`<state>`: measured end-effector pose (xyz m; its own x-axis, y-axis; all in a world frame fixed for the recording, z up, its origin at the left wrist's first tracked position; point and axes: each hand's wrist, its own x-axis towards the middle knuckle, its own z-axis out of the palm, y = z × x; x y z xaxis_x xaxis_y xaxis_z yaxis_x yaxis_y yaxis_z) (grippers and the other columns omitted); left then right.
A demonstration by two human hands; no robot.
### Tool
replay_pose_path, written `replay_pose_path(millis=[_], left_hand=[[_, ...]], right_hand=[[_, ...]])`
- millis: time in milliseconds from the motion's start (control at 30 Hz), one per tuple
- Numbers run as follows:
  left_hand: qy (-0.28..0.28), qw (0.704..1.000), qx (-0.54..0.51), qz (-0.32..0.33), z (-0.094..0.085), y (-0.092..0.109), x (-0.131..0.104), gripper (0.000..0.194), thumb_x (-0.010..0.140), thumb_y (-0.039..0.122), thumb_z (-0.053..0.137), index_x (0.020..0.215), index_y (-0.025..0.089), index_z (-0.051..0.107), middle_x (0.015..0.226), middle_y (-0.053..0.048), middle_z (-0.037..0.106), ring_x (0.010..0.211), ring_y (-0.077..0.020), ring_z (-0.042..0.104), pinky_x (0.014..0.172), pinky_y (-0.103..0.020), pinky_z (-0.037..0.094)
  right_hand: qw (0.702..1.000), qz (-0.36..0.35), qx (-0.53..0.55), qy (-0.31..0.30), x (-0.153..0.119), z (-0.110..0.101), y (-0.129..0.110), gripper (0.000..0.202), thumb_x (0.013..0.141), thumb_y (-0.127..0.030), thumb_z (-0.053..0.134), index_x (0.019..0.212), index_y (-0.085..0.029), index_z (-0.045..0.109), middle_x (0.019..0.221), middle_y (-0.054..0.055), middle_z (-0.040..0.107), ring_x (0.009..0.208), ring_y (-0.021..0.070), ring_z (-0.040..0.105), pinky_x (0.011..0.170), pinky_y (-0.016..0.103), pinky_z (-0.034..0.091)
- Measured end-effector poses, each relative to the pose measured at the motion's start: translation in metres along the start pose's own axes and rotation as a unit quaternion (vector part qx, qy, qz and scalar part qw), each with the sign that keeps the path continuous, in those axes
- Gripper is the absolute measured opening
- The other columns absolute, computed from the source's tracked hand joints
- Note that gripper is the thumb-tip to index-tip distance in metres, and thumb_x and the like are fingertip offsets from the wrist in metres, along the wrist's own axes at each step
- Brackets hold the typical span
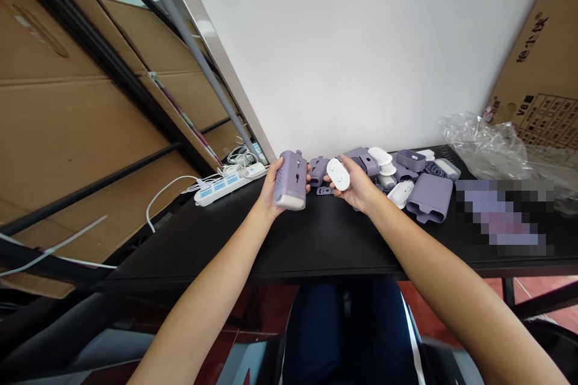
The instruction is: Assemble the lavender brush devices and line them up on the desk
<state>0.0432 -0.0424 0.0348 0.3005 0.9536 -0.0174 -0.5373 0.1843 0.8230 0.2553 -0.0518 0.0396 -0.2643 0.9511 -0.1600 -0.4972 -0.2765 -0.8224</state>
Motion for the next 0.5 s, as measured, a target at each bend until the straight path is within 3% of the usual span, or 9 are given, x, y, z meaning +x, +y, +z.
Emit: replay_pose_path(millis=[167, 367, 500], left_hand=[[-0.051, 0.998, 0.027, 0.025, 0.003, -0.006, -0.001, 0.053, 0.09, 0.062, 0.058, 0.117, 0.017, 0.069, 0.11, -0.013, 0.074, 0.084, -0.0225, 0.072, 0.067, -0.034, 0.062], [-0.039, 0.994, 0.094, 0.043, 0.008, -0.021, 0.001, 0.067, 0.089, 0.056, 0.06, 0.147, 0.023, 0.052, 0.113, -0.008, 0.075, 0.077, -0.02, 0.071, 0.07, -0.034, 0.06], [-0.004, 0.987, 0.145, 0.069, 0.009, -0.033, 0.004, 0.072, 0.09, 0.052, 0.063, 0.156, 0.029, 0.044, 0.145, -0.006, 0.063, 0.116, -0.0264, 0.068, 0.098, -0.038, 0.056]], right_hand=[[0.996, -0.055, -0.069, -0.005, 0.002, -0.001, 0.01, 0.019, 0.096, -0.039, 0.061, 0.103, -0.021, 0.063, 0.085, 0.004, 0.071, 0.063, 0.0127, 0.062, 0.044, 0.019, 0.044], [0.983, -0.122, -0.129, -0.053, -0.002, 0.002, 0.015, 0.033, 0.087, -0.039, 0.075, 0.114, -0.024, 0.064, 0.108, 0.004, 0.073, 0.087, 0.0164, 0.069, 0.072, 0.029, 0.06], [0.979, -0.134, -0.14, -0.055, -0.003, 0.004, 0.015, 0.032, 0.086, -0.037, 0.076, 0.112, -0.021, 0.067, 0.116, 0.007, 0.073, 0.097, 0.0187, 0.069, 0.078, 0.032, 0.061]])
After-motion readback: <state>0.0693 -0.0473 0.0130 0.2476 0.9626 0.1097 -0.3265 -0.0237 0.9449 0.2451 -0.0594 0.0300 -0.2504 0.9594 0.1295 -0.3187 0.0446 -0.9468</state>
